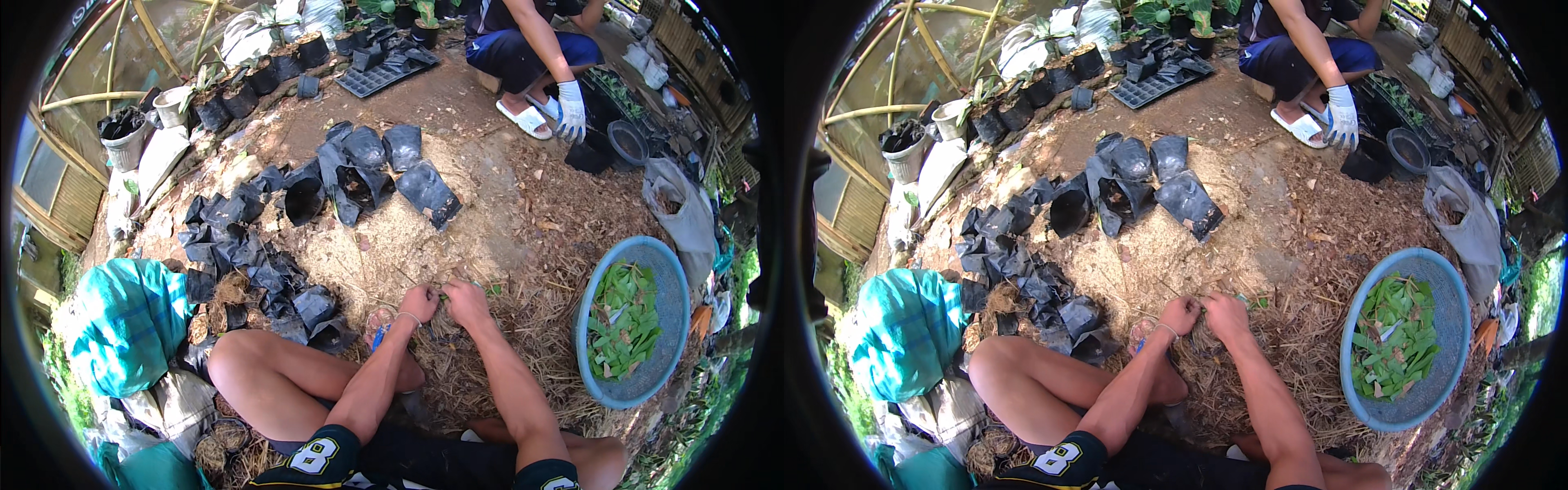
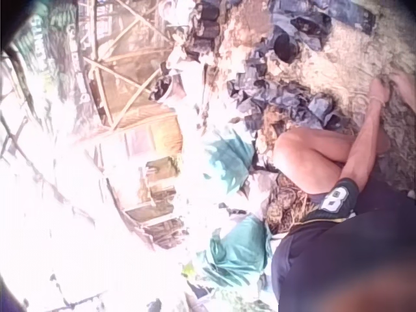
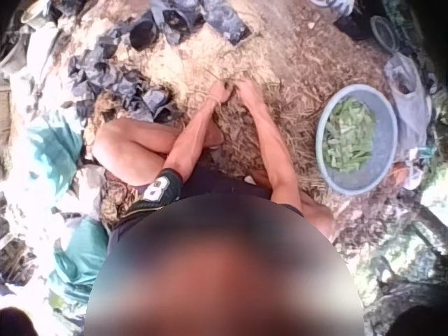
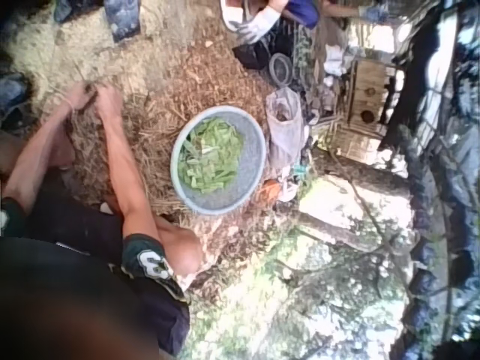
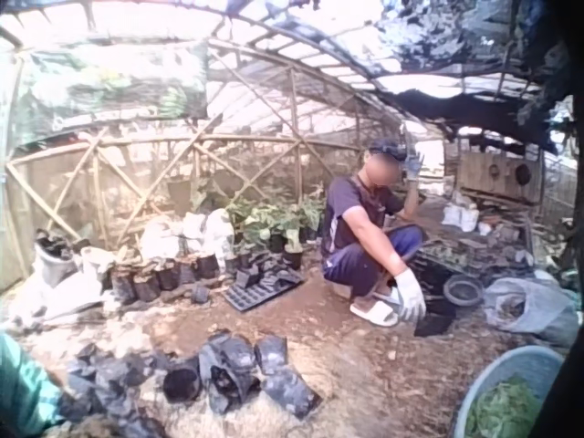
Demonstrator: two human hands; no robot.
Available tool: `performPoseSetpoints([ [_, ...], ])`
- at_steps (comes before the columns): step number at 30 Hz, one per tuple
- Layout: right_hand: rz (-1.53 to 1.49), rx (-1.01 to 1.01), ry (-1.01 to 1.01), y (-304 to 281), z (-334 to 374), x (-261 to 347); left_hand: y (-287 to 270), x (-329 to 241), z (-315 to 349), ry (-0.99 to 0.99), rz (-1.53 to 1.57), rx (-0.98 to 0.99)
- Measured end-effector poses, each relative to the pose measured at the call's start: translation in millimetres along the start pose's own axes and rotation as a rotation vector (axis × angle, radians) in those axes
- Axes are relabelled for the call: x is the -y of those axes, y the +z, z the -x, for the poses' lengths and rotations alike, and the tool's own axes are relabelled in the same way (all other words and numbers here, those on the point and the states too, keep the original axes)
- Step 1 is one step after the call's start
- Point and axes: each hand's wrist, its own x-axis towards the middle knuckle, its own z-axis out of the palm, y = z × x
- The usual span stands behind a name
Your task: The person sits on the ground and sorts green plant cuttings from a blue basin into black plastic bags. They handle the cuttings by hand, placing them into the bags one by one.
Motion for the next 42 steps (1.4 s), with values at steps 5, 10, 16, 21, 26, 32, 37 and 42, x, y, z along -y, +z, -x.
performPoseSetpoints([
  [5,-0.011,-0.037,-0.018,3,-2,0,-2,-2,1,-0.061,-0.001,0.013],
  [10,0.023,-0.018,-0.015,3,0,0,-3,0,2,-0.022,0.018,0.0],
  [16,0.047,0.013,0.006,-4,1,6,-4,-4,1,-0.019,0.016,0.0],
  [21,0.04,0.008,0.006,-2,-1,8,-5,-4,1,-0.01,0.008,-0.013],
  [26,-0.023,-0.023,0.009,5,3,2,-2,4,2,-0.014,-0.024,-0.012],
  [32,-0.04,-0.058,0.023,3,2,-4,-12,7,-3,-0.105,0.072,0.122],
  [37,-0.01,-0.053,0.038,6,-1,-2,-19,5,-6,-0.157,0.044,0.193],
  [42,-0.011,-0.041,0.027,8,0,-2,-20,3,-2,-0.142,0.061,0.173],
])
